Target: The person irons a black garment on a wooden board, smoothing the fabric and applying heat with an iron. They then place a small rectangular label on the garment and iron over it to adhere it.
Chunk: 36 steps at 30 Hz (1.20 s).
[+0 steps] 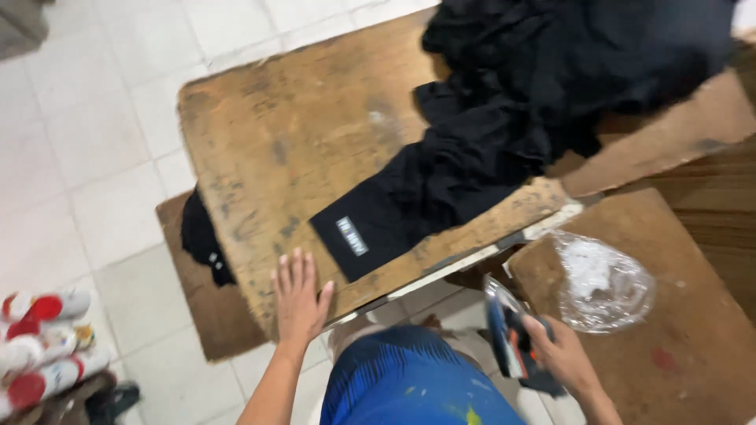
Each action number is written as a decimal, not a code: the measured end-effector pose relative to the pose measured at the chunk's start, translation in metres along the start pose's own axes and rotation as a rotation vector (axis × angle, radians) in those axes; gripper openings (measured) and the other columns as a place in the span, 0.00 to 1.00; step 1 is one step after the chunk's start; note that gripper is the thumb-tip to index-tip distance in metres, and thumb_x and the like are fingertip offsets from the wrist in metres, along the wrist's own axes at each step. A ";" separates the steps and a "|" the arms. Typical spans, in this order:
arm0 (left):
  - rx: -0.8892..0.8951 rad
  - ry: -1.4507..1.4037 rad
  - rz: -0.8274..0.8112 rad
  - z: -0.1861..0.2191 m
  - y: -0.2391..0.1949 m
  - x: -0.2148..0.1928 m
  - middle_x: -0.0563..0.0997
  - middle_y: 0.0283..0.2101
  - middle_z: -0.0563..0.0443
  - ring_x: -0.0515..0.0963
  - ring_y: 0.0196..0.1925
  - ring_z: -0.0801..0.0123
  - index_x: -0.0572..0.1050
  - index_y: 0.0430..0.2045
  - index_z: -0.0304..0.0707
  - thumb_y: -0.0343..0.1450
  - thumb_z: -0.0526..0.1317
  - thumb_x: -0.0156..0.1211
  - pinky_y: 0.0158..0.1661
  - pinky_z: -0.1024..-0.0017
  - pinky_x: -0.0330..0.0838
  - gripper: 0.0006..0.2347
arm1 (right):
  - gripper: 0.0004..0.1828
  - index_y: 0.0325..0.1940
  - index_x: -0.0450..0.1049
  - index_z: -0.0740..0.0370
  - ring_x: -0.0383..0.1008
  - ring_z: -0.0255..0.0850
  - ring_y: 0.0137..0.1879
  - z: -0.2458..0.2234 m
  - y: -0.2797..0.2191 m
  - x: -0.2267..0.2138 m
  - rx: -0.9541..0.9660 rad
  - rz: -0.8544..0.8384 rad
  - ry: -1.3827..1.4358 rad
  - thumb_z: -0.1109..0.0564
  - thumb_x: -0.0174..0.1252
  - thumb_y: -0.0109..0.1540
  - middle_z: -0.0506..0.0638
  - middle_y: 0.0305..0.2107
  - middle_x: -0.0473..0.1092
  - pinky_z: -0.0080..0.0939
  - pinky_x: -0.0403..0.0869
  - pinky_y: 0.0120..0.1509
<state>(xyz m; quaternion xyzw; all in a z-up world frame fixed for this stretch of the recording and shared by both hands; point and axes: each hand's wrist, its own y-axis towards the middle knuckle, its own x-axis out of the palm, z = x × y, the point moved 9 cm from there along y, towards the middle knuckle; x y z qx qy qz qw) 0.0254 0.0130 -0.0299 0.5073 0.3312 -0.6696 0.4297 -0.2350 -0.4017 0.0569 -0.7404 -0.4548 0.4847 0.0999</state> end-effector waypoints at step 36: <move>-0.267 -0.165 0.321 -0.021 0.037 0.036 0.75 0.59 0.42 0.71 0.62 0.45 0.80 0.47 0.48 0.63 0.50 0.61 0.62 0.44 0.57 0.19 | 0.25 0.53 0.67 0.66 0.69 0.66 0.50 0.337 -0.014 -0.094 0.503 1.252 0.371 0.39 0.55 0.75 0.67 0.46 0.69 0.64 0.66 0.52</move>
